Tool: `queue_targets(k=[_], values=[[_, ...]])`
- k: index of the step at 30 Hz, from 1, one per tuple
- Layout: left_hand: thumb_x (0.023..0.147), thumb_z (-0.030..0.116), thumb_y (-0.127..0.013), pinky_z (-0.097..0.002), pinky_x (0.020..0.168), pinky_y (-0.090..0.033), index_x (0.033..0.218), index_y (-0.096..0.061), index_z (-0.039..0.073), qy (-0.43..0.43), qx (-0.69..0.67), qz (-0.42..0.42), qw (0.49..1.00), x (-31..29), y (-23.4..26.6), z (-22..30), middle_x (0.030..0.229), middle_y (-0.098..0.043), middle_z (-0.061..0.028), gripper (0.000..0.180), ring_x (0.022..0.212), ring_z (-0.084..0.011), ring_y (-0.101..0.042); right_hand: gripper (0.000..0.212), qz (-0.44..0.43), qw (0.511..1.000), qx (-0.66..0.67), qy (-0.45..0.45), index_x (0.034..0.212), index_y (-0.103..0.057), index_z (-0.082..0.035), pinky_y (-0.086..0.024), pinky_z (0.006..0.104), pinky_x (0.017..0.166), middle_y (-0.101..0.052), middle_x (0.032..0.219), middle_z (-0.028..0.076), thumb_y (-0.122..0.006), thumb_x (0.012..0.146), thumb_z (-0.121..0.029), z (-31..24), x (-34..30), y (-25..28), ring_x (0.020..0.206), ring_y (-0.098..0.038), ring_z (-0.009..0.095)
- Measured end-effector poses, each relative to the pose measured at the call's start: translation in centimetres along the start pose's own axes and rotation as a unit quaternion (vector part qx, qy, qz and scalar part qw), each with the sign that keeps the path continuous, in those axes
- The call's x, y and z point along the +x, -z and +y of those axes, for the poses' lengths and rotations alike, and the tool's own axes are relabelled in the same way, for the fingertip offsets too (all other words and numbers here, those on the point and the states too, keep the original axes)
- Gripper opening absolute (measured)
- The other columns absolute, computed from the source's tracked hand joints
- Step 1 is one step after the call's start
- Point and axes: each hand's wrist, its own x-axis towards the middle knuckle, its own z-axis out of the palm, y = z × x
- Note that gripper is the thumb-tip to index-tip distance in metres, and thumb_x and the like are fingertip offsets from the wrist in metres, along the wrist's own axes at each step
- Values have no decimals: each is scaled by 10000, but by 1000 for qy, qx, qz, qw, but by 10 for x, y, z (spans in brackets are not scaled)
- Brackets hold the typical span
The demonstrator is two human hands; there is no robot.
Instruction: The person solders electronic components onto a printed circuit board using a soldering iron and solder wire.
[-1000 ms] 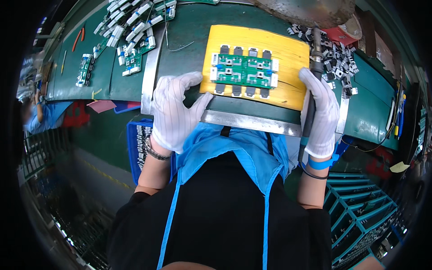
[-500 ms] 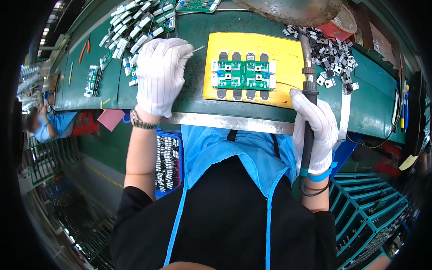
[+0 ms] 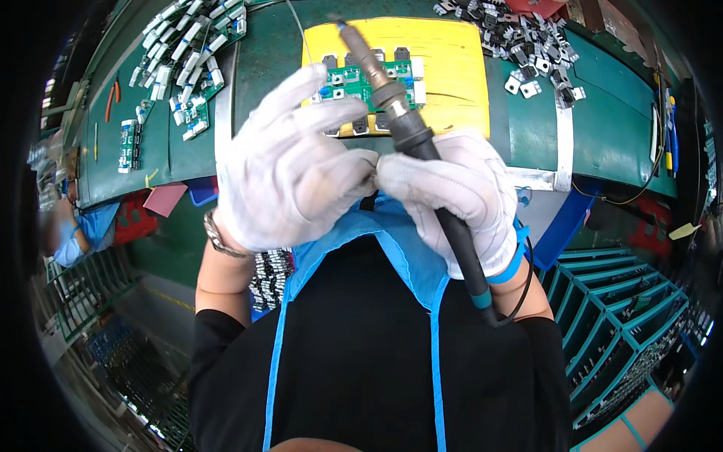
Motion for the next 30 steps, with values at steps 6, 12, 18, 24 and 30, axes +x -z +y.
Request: queue_targets(k=[6,12,18,24,30], values=[[679,168,-851,-406,792,-599,1053,-731,142,-111,82,4,990,-2,18,-51,788,-626,16,394,764,-207,-661,182,80,996,-21,37,1044,-655,-108,-550,401,771,-787,909,88,-761,918,-30,0,-2,2,772,-740,271],[739,164,-889,-337,631,-497,1018,-769,142,150,-8,60,987,-44,26,-2,833,-722,16,304,680,-213,-637,139,49,995,-84,-28,933,-680,-60,-578,394,808,-773,855,113,-814,898,-48,-4,0,17,815,-752,264],[814,119,-843,-338,719,-535,1027,-764,88,315,-139,-5,939,-76,21,33,917,-775,-51,230,770,-253,-685,164,87,994,-26,-58,897,-697,-67,-576,369,792,-773,858,117,-809,847,43,0,-7,6,818,-747,252],[850,-21,-776,-291,681,-511,939,-768,-16,527,-188,50,827,-100,30,40,868,-760,-91,90,720,-175,-661,383,136,985,-99,-41,1176,-586,-36,-564,409,939,-714,1137,197,-746,991,-330,23,-25,30,832,-756,277],[861,5,-795,-342,766,-532,987,-732,50,350,-80,140,923,-99,1,25,940,-771,-82,147,855,-242,-718,260,112,991,33,-71,1240,-594,-18,-594,328,782,-752,1019,157,-690,1029,-137,22,-16,6,883,-760,243]])
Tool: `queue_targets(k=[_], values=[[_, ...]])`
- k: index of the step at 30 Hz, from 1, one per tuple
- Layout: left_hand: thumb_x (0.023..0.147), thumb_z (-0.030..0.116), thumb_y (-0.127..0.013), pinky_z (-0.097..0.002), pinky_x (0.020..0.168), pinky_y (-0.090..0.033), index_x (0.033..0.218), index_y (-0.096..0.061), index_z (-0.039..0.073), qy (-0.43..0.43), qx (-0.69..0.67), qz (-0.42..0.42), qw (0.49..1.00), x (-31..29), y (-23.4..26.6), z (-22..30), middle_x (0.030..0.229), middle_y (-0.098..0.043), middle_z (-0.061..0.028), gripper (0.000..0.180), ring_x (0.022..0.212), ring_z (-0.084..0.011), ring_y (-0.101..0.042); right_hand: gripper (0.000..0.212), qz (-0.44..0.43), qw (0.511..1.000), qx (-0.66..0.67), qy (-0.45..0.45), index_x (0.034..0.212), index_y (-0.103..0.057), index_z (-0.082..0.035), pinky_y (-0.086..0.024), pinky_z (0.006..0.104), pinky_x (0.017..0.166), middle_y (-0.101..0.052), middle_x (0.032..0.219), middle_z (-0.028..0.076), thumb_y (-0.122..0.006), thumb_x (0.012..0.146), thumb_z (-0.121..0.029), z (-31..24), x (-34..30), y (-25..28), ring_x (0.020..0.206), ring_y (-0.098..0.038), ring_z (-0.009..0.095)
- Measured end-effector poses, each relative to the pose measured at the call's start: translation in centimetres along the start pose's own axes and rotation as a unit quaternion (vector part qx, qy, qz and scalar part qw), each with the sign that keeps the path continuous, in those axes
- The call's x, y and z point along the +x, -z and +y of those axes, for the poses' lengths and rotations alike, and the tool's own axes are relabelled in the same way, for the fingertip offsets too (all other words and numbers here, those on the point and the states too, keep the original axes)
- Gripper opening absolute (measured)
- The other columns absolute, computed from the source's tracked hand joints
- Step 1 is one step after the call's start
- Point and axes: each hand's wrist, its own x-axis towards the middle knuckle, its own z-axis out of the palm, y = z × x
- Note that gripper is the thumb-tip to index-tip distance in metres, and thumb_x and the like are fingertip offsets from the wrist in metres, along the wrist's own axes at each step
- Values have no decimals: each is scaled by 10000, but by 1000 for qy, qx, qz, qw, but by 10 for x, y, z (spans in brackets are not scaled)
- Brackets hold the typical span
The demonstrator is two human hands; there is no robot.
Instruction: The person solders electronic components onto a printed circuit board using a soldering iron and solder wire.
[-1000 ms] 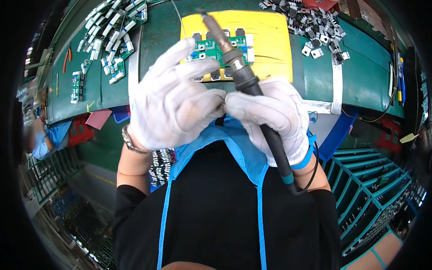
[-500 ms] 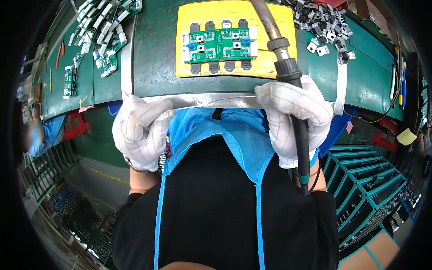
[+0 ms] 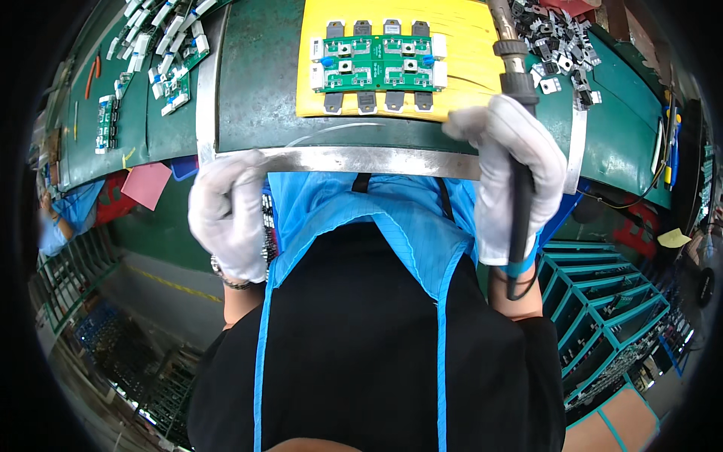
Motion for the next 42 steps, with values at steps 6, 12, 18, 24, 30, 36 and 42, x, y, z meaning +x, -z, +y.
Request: queue_targets(k=[6,12,18,24,30,36,42], values=[[893,77,-757,-403,852,-532,1099,-681,95,-124,41,-33,991,14,-26,-6,1099,-757,-77,220,1013,-276,-729,407,-21,994,-102,-19,1286,-593,-33,-571,351,991,-744,1169,148,-760,924,50,7,2,-4,1099,-737,219],[832,96,-822,-397,817,-535,1091,-666,72,-150,79,-31,985,15,-46,-7,1141,-729,-94,303,1015,-278,-706,537,-78,977,-190,52,1316,-575,-33,-533,367,1056,-719,1280,131,-845,853,-8,20,26,-8,1210,-686,251],[805,103,-861,-404,809,-555,1028,-663,74,-102,84,-8,991,15,-55,0,1050,-718,-92,299,997,-298,-701,585,-153,965,-198,76,1330,-605,-63,-552,354,1015,-723,1282,120,-877,812,-45,31,51,-11,1173,-704,257],[798,82,-861,-412,827,-574,957,-651,73,-57,39,-20,997,21,-59,-2,1040,-723,-103,264,985,-323,-706,581,-185,965,-175,63,1320,-619,-63,-555,365,1018,-733,1261,112,-884,803,-49,35,54,-10,1167,-706,258],[776,64,-842,-414,836,-578,953,-660,84,-53,44,-41,997,21,-60,-1,1095,-723,-105,254,979,-318,-705,596,-179,968,-174,26,1322,-629,-69,-527,367,1058,-722,1295,104,-898,790,-74,39,50,-8,1196,-687,259],[774,48,-825,-401,821,-582,945,-659,99,-78,66,-21,995,20,-63,-1,1081,-724,-85,244,950,-298,-705,625,-230,948,-218,25,1402,-532,-29,-516,392,1105,-691,1331,178,-825,854,28,33,54,-4,1252,-668,245],[770,55,-831,-393,786,-585,934,-662,105,-93,75,-14,993,21,-64,-1,1043,-722,-76,241,912,-287,-705,619,-242,945,-219,24,1400,-536,-22,-516,391,1103,-694,1327,179,-824,855,28,32,56,-2,1248,-671,247]])
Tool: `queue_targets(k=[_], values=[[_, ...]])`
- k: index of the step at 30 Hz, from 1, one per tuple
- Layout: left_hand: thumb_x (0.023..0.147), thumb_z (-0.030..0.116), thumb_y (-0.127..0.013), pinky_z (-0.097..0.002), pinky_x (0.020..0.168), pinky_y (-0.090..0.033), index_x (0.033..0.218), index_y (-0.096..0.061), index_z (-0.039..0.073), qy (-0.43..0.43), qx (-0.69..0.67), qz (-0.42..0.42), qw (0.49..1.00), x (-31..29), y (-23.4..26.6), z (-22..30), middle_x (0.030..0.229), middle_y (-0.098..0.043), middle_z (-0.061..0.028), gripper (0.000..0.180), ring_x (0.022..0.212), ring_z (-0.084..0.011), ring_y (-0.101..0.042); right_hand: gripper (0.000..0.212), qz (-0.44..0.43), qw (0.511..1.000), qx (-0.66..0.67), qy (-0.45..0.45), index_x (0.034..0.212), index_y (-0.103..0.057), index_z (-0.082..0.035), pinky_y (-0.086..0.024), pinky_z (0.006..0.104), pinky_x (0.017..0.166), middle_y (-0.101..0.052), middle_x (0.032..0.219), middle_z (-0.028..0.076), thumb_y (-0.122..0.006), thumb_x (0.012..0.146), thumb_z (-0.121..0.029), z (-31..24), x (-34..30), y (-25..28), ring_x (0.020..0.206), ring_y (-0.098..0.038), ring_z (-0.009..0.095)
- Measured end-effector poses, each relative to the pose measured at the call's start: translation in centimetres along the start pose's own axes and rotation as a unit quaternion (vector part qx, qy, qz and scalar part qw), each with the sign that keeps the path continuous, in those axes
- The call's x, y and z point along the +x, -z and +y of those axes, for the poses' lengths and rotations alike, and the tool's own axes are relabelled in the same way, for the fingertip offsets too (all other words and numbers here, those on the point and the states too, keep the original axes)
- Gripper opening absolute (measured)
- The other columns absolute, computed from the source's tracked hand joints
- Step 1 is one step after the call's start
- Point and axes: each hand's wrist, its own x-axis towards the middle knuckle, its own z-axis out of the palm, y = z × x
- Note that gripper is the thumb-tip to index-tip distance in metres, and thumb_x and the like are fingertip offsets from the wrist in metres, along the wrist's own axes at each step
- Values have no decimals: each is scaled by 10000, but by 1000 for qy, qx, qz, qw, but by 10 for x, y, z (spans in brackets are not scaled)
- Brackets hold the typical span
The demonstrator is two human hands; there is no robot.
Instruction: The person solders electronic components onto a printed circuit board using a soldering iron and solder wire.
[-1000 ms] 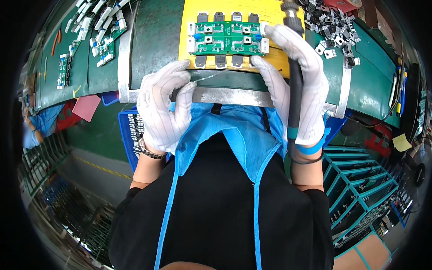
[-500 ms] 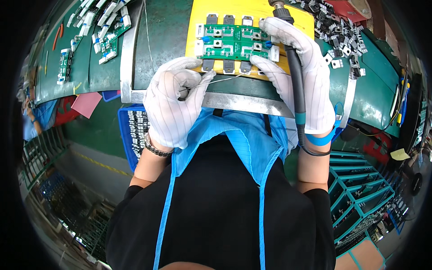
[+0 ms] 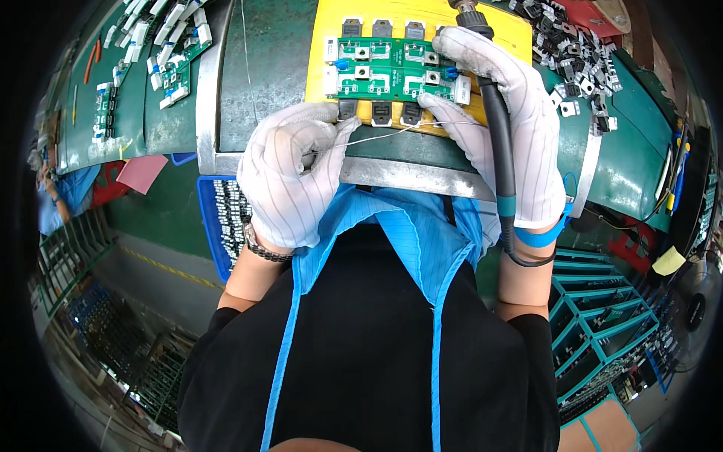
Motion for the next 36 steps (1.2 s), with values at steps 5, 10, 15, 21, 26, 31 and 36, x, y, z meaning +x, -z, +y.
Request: queue_targets(k=[5,10,15,21,26,31,36], values=[[766,60,-837,-380,745,-577,931,-664,105,-11,0,5,1000,2,1,1,988,-719,-59,244,862,-269,-704,614,-1,1000,-7,-2,1392,-548,-23,-516,389,1102,-696,1326,176,-832,850,23,-3,1,0,1248,-672,244],[767,56,-834,-379,743,-577,931,-664,107,-4,3,7,1000,1,-1,1,967,-716,-53,241,853,-265,-705,608,0,1000,0,-10,1385,-559,-21,-521,387,1095,-701,1318,171,-839,846,13,-3,2,1,1237,-679,247],[784,83,-846,-385,749,-577,939,-664,103,-4,12,6,1000,2,-2,0,974,-715,-55,240,873,-276,-704,605,5,1000,3,15,1375,-565,-17,-525,385,1087,-705,1309,170,-847,840,7,-1,2,2,1233,-683,250],[683,213,-980,-357,735,-575,1017,-670,83,34,-15,20,999,7,3,10,1004,-727,-57,474,904,-258,-683,600,22,999,29,22,1365,-563,-17,-530,382,1082,-704,1299,166,-852,839,0,2,3,-3,1236,-680,248],[693,292,-958,-375,781,-567,1091,-721,88,15,25,-19,999,17,-5,15,995,-723,-53,506,911,-265,-665,605,25,999,31,36,1365,-561,-17,-530,384,1083,-700,1307,167,-855,836,-1,4,3,-2,1231,-680,246],[719,229,-932,-364,765,-568,1081,-740,107,-10,41,-20,999,14,-9,9,963,-727,-46,428,881,-258,-669,614,24,998,14,49,1373,-555,-18,-530,384,1084,-695,1313,170,-854,836,-2,2,4,1,1231,-680,246],[711,192,-928,-352,691,-560,1016,-761,138,-52,50,-12,997,12,-9,8,882,-685,-28,352,809,-225,-669,635,9,999,4,34,1393,-529,-23,-522,391,1093,-699,1311,171,-846,843,3,1,5,3,1242,-676,247]])
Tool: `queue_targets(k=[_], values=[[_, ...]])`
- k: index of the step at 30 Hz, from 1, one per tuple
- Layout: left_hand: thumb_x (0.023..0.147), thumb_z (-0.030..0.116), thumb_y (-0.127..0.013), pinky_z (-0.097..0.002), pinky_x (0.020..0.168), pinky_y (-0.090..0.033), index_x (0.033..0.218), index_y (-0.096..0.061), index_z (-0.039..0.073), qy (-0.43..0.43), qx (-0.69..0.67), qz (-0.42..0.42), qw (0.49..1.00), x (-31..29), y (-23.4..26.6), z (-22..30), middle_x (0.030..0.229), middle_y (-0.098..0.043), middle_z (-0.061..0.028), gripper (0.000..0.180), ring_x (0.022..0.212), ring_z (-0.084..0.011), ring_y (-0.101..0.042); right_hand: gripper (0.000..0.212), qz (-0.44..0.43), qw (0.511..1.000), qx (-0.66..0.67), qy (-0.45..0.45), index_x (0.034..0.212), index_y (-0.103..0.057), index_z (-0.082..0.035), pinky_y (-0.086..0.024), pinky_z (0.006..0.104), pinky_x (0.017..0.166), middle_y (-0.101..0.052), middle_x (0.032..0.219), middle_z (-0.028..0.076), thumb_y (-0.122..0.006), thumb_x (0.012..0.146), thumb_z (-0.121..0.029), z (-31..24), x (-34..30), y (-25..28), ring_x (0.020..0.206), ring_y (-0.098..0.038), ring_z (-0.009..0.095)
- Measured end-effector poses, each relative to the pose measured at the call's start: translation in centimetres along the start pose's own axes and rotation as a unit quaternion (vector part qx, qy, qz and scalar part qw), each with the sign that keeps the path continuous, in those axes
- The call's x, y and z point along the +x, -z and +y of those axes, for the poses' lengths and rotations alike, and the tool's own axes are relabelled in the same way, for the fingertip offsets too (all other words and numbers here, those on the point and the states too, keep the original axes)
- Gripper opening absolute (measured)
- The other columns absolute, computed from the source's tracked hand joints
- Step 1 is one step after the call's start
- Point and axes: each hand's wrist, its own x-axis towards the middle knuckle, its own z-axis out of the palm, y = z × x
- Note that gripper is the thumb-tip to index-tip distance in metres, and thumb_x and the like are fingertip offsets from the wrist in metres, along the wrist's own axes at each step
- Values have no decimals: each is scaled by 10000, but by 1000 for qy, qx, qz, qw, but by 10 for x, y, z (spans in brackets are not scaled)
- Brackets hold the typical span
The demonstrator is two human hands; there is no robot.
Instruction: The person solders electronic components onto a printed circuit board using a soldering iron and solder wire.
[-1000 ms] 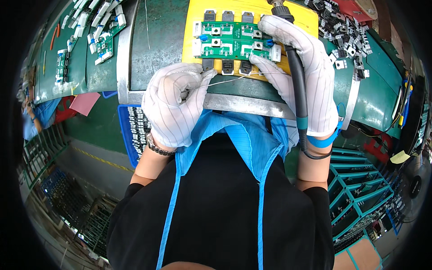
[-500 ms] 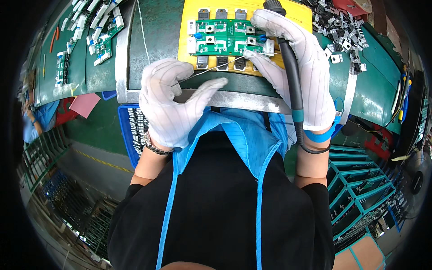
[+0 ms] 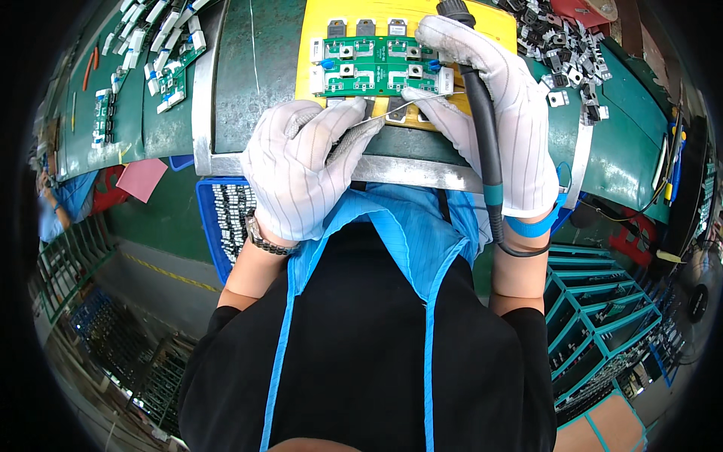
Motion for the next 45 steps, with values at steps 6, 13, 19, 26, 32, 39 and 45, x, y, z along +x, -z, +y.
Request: queue_targets(k=[6,13,19,26,32,39,45], values=[[709,180,-929,-357,660,-556,1007,-758,150,-17,6,17,1000,-2,-5,-2,846,-650,-27,344,781,-227,-667,633,12,1000,8,9,1383,-536,-21,-528,394,1094,-698,1312,174,-846,834,19,0,0,-1,1252,-672,249],[717,185,-924,-359,663,-559,1012,-760,157,-23,9,12,1000,-6,-5,-2,862,-656,-22,339,785,-226,-669,648,19,1000,6,18,1388,-537,-21,-534,383,1084,-700,1313,168,-857,825,13,2,0,-1,1240,-679,240],[722,178,-911,-355,693,-569,1078,-774,137,-2,23,-12,1000,-8,0,2,887,-663,-22,383,824,-214,-672,660,15,1000,-3,9,1401,-532,-21,-534,383,1085,-702,1315,164,-856,827,11,2,-4,0,1245,-677,243],[747,114,-832,-327,641,-522,1163,-776,138,-48,66,0,997,-13,-4,-5,991,-672,-14,421,823,-194,-650,648,41,998,36,-8,1377,-578,-49,-540,376,1062,-715,1302,131,-875,801,-27,1,-5,-2,1216,-687,251],[759,104,-823,-304,561,-451,1153,-777,137,-92,78,40,992,-10,-6,-11,1014,-648,-15,398,805,-185,-647,682,16,1000,1,13,1405,-530,-31,-540,385,1074,-706,1305,163,-873,816,-12,1,1,1,1238,-682,249],[732,144,-904,-302,602,-482,1135,-792,185,-74,50,22,996,-10,-2,-6,931,-648,37,420,768,-146,-648,676,19,999,23,12,1388,-542,-26,-539,388,1072,-706,1303,165,-883,804,-14,2,-3,-1,1234,-684,249],[744,133,-892,-302,609,-489,1160,-780,179,-82,41,26,995,-13,-5,-8,961,-651,37,433,784,-145,-653,677,21,1000,12,16,1387,-540,-21,-540,392,1072,-705,1307,168,-882,802,-10,4,-2,-2,1237,-684,253]])
